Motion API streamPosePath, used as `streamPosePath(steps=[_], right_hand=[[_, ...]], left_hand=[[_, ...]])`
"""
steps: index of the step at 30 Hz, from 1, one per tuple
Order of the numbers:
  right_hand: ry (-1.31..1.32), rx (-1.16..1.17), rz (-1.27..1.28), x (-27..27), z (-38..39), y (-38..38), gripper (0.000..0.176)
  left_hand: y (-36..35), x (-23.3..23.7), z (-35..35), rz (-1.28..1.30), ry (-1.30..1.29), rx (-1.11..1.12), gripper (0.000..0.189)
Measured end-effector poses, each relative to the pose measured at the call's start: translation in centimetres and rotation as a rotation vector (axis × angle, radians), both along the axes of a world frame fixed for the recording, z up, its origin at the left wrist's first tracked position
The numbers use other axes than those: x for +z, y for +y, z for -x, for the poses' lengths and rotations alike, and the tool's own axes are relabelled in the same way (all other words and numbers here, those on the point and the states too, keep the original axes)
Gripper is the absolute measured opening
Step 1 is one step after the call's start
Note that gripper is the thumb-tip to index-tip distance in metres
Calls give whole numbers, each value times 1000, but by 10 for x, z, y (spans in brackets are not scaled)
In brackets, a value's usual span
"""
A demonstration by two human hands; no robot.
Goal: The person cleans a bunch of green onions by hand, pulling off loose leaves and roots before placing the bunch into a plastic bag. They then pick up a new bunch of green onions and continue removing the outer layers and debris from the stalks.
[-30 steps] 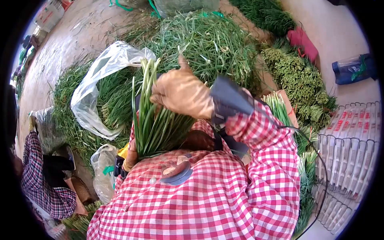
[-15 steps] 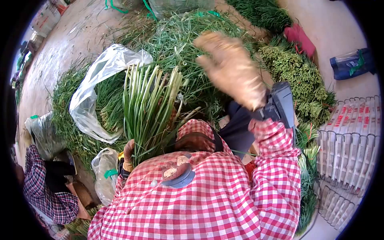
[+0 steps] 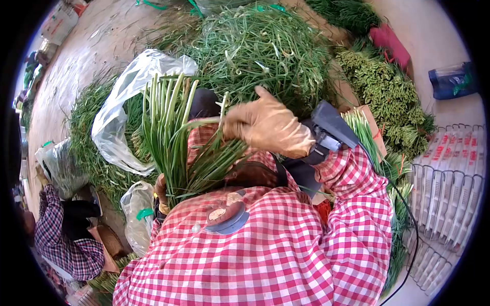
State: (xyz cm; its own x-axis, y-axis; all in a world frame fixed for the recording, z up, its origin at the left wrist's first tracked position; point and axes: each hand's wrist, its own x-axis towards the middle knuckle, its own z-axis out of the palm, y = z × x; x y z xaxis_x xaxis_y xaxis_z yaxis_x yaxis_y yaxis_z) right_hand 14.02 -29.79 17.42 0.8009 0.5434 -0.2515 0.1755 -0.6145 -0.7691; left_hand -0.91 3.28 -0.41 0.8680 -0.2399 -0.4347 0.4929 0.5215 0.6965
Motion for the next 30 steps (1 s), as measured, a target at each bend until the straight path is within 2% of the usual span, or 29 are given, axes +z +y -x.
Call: streamPosePath(steps=[2,4,6,8,10,12,14,16,17,18,19,20,22,24,25,28,30], right_hand=[[176,-275,-334,10,1,-3,23],[227,-300,-752,12,-9,-23,24],[272,-160,-1058,16,-24,-55,28],[-37,-226,-1149,31,-21,-69,35],[56,-157,-1365,36,-36,-108,40],[-173,-258,-838,9,-88,-149,55],[-757,-766,602,-1,-106,-146,61],[-471,-521,633,19,-87,-75,73],[-250,-332,243,45,-68,-40,79],[-171,-73,164,37,-73,-24,85],[13,104,127,31,-75,-6,85],[117,159,12,29,-72,18,67],[141,213,-253,5,-81,27,37],[197,-16,-305,2,-85,24,23],[186,-26,-266,1,-89,21,21],[467,-326,-665,-1,-101,1,20],[412,-424,-815,11,-118,-32,26]], left_hand=[[-1,1,-1,5,7,-6,52],[-3,2,-1,5,11,-8,52],[-5,3,-1,2,12,-12,53],[-6,4,0,1,16,-13,54],[-5,5,0,-3,15,-16,54],[-5,6,1,-10,19,-27,55],[-6,6,0,-17,28,-47,56],[-8,8,-3,-19,31,-68,56],[-10,9,-3,-18,39,-77,57],[-11,11,-2,-18,44,-87,57],[-12,12,-2,-17,47,-92,57],[-11,12,-3,-14,52,-98,58],[-12,14,-5,-8,54,-104,58],[-13,13,-3,1,58,-99,59],[-13,12,-4,4,56,-94,59],[-11,12,-6,13,56,-97,60],[-12,10,-9,22,59,-104,61]])
